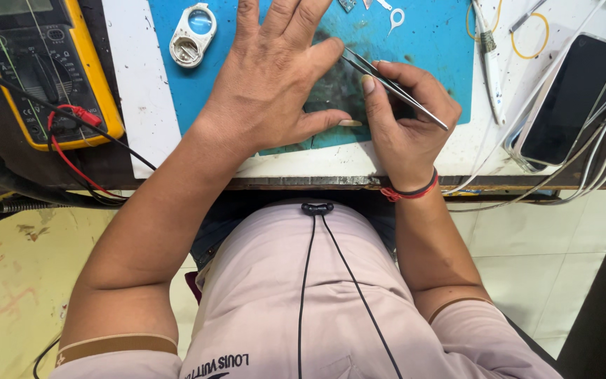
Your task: The person uses tweezers and a soldering iron to remove and reposition small components on a blue circuit board. They also use a hot air gun to heat the board and a magnifying glass to inspect the work area. The person handles a white plastic housing and a syringe-like tool during the process.
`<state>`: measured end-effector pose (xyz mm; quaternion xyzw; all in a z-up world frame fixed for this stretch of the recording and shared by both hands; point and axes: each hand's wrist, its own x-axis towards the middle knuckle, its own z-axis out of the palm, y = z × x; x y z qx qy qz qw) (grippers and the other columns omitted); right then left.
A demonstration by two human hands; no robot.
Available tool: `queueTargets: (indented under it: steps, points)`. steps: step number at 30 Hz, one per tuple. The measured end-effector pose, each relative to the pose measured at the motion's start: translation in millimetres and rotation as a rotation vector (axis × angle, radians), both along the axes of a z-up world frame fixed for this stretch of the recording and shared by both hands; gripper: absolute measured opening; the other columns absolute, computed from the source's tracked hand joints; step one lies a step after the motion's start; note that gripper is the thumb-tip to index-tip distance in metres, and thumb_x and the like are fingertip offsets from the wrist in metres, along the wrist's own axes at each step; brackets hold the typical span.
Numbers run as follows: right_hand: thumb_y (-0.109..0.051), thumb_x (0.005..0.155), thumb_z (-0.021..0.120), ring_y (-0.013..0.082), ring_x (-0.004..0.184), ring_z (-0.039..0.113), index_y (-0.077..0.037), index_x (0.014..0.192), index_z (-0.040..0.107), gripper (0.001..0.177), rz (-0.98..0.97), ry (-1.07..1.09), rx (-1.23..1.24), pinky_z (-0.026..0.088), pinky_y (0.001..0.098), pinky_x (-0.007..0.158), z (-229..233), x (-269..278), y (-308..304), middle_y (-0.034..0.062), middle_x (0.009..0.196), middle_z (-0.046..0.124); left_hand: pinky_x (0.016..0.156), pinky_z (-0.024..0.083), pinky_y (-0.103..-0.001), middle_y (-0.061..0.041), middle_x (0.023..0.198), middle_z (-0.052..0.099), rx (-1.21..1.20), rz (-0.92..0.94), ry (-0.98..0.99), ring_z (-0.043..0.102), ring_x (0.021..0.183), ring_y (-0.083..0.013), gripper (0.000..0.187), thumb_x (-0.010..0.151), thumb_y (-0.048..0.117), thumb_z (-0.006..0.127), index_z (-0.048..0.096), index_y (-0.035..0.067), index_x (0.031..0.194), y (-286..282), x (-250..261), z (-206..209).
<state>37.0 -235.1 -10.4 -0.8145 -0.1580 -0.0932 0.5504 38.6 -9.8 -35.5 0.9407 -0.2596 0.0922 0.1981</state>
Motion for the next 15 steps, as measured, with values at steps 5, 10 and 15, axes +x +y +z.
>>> queueTargets:
  steps: [5,10,15]
  points:
    - [0.003,0.105,0.079,0.0095,0.086,0.070,0.005,0.116,0.069,0.015,-0.001,-0.022,0.013,0.057,0.0214,0.077,-1.7,-1.0,-1.5,0.0112,0.107,0.076,0.123,-0.012,-0.064,-0.027,0.170,0.018,0.006,0.000,-0.030,0.003,0.159,-0.0406,0.069,0.087,0.064,0.071,0.064,0.005,0.124,-1.1,0.8,-0.5]
    - [0.005,0.106,0.076,0.0101,0.086,0.071,0.004,0.117,0.066,0.016,-0.048,-0.068,0.023,0.057,0.0213,0.077,-4.5,-2.2,-3.6,0.0119,0.109,0.075,0.124,0.000,-0.067,-0.028,0.161,0.028,-0.063,0.016,0.006,0.015,0.153,-0.0435,0.078,0.091,0.067,0.072,0.059,0.002,0.132,2.9,-0.9,22.5]
    - [0.004,0.107,0.075,0.0091,0.084,0.069,0.004,0.119,0.066,0.015,-0.071,-0.033,0.097,0.056,0.0208,0.077,-6.7,-3.1,-5.2,0.0120,0.110,0.076,0.109,0.031,-0.061,-0.028,0.132,0.049,-0.106,0.238,-0.083,0.044,0.127,-0.0468,0.058,0.103,0.046,0.070,0.058,-0.003,0.131,31.1,-5.8,23.7]
